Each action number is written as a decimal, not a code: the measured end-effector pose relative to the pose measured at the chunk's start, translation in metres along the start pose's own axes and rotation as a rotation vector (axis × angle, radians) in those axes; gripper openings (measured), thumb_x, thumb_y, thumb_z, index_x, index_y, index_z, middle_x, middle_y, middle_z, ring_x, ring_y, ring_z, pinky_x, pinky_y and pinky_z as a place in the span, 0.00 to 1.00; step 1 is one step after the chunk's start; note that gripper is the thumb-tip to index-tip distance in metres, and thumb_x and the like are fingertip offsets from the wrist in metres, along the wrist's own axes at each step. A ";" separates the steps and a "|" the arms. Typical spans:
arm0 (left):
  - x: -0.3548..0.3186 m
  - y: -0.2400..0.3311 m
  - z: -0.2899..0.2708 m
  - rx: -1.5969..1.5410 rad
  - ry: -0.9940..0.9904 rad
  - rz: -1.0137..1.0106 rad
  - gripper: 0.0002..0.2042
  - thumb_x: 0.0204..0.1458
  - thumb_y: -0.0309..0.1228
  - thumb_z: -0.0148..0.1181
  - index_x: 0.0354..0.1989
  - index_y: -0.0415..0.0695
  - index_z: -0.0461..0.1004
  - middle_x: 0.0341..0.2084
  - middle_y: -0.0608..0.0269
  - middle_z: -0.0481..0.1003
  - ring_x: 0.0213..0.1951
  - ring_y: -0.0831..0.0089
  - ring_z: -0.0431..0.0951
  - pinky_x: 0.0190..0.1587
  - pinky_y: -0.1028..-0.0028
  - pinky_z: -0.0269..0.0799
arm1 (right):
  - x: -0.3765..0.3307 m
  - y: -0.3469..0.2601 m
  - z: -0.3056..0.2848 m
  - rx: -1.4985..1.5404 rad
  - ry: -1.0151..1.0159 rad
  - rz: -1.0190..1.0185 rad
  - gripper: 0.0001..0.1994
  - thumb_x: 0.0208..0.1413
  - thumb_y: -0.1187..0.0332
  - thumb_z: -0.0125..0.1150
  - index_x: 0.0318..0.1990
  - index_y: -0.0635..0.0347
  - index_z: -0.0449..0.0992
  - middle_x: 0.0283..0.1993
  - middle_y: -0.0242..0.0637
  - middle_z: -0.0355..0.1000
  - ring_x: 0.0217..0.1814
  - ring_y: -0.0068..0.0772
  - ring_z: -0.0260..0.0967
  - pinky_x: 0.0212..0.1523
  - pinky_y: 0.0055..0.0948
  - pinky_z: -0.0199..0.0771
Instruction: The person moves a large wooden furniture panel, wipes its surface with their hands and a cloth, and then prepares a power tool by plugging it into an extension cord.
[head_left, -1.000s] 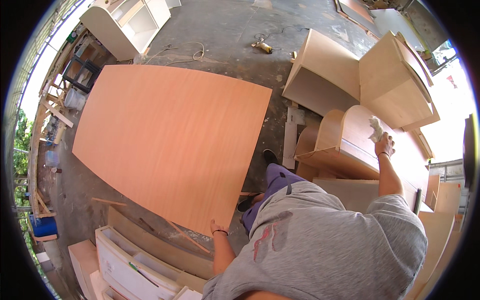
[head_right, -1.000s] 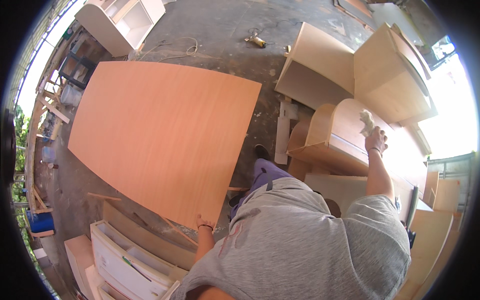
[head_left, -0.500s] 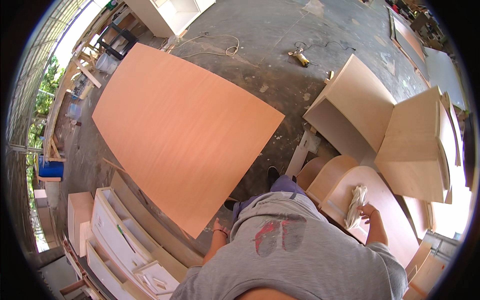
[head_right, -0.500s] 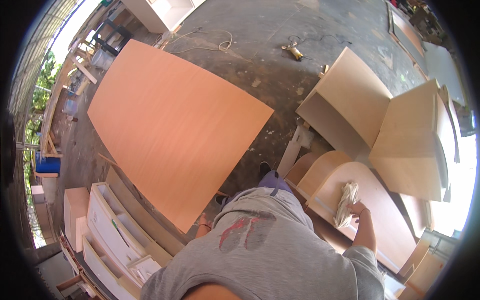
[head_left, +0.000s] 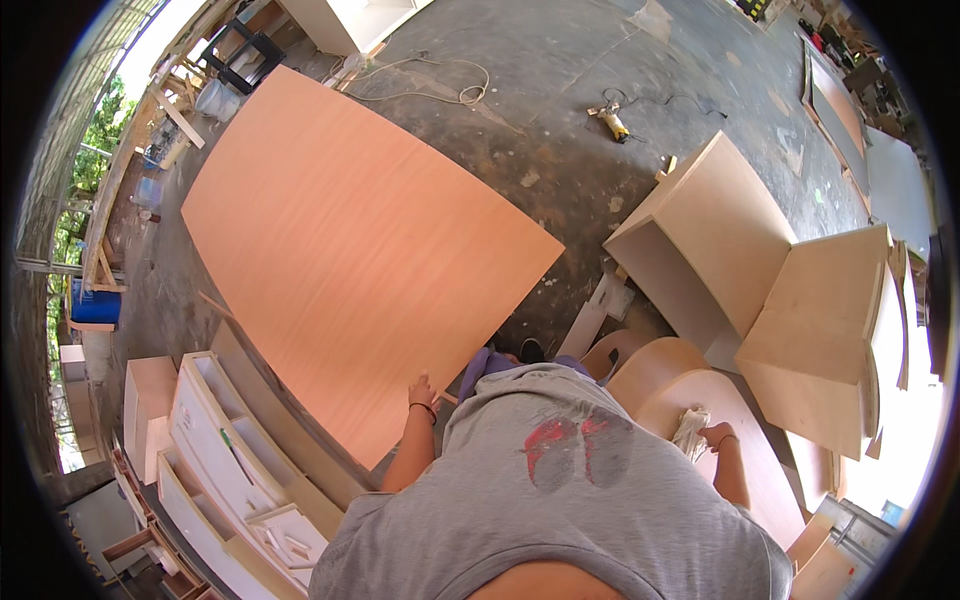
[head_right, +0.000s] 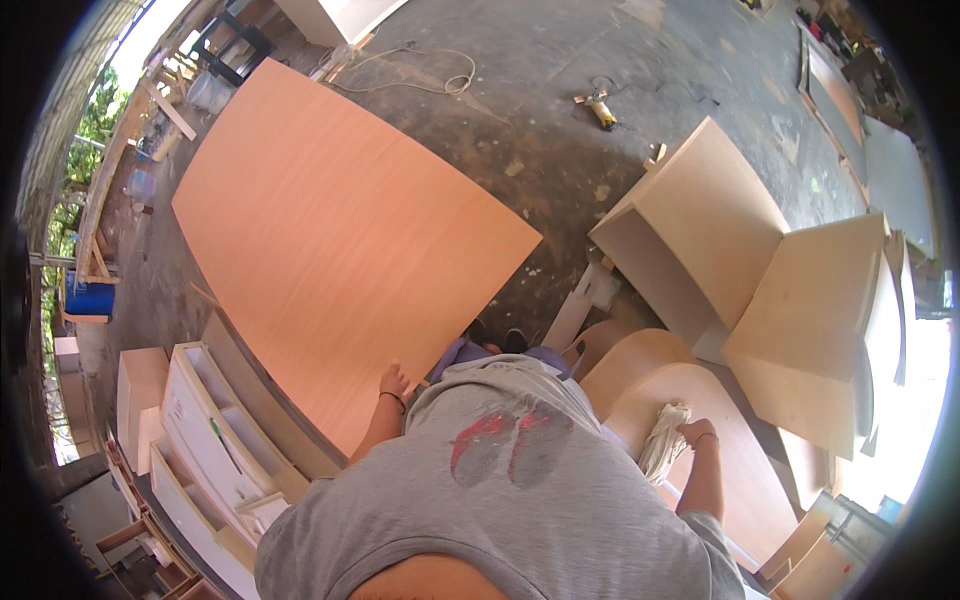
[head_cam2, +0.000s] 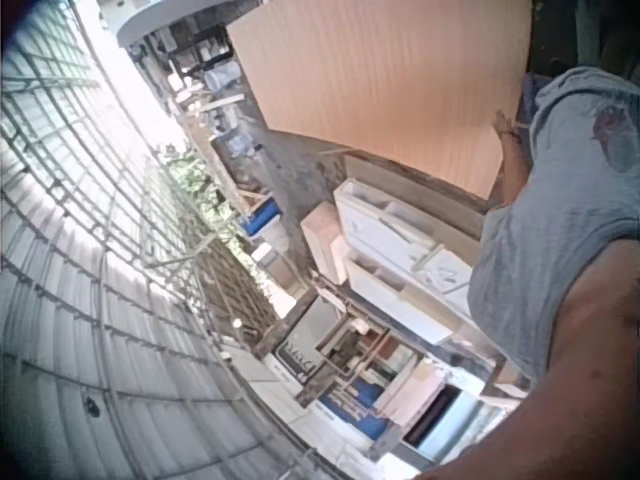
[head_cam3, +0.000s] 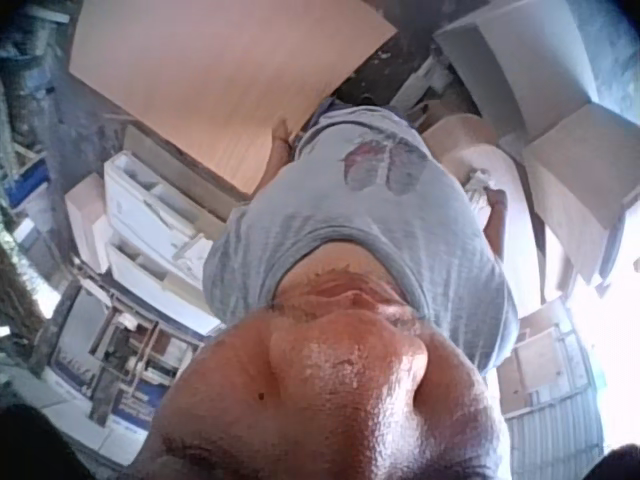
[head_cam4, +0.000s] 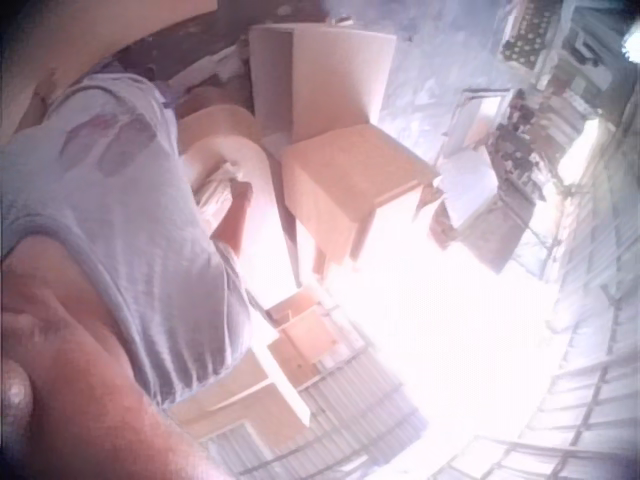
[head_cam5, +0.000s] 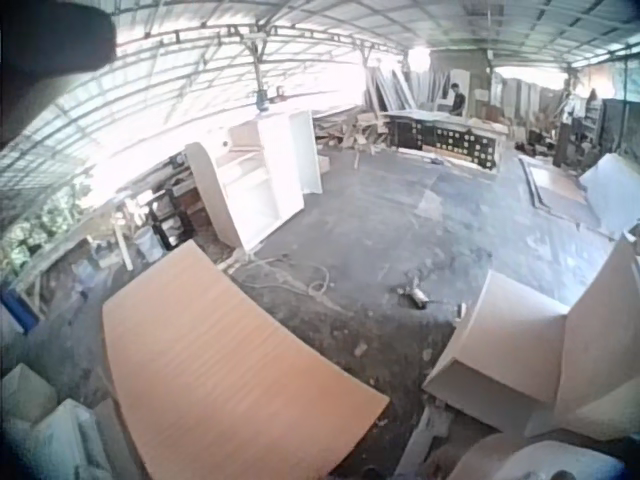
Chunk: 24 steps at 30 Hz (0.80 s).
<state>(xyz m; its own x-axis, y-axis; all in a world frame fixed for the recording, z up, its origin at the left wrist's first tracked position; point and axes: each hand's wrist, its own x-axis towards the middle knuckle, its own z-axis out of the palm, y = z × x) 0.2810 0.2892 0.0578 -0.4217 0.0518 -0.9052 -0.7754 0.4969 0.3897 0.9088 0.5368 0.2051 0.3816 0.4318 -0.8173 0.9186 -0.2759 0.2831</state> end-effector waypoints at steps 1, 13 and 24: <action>0.009 -0.005 -0.002 -0.010 -0.002 0.000 0.38 0.48 0.52 0.53 0.64 0.49 0.45 0.57 0.57 0.59 0.52 0.60 0.65 0.49 0.51 0.60 | 0.006 0.001 0.008 -0.065 0.200 -0.059 0.27 0.43 0.50 0.62 0.38 0.71 0.76 0.36 0.52 0.74 0.38 0.39 0.74 0.31 0.40 0.77; 0.002 0.005 0.056 0.025 0.073 -0.082 0.25 0.48 0.45 0.55 0.53 0.49 0.60 0.52 0.55 0.62 0.49 0.62 0.66 0.43 0.55 0.67 | -0.005 -0.115 -0.086 0.487 0.138 -0.136 0.15 0.46 0.59 0.60 0.32 0.63 0.76 0.24 0.39 0.72 0.22 0.30 0.69 0.19 0.32 0.69; 0.022 -0.016 0.165 0.101 0.041 0.058 0.21 0.50 0.42 0.55 0.50 0.46 0.62 0.38 0.60 0.70 0.36 0.65 0.72 0.32 0.65 0.68 | 0.160 -0.171 -0.181 0.514 0.210 -0.445 0.13 0.50 0.59 0.58 0.36 0.61 0.74 0.21 0.29 0.66 0.22 0.21 0.63 0.15 0.22 0.57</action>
<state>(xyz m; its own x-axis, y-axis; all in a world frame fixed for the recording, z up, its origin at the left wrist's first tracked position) 0.3622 0.4252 0.0038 -0.4850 0.0483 -0.8732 -0.6987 0.5791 0.4201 0.8316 0.8085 0.1170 0.0405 0.7396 -0.6719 0.8464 -0.3827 -0.3702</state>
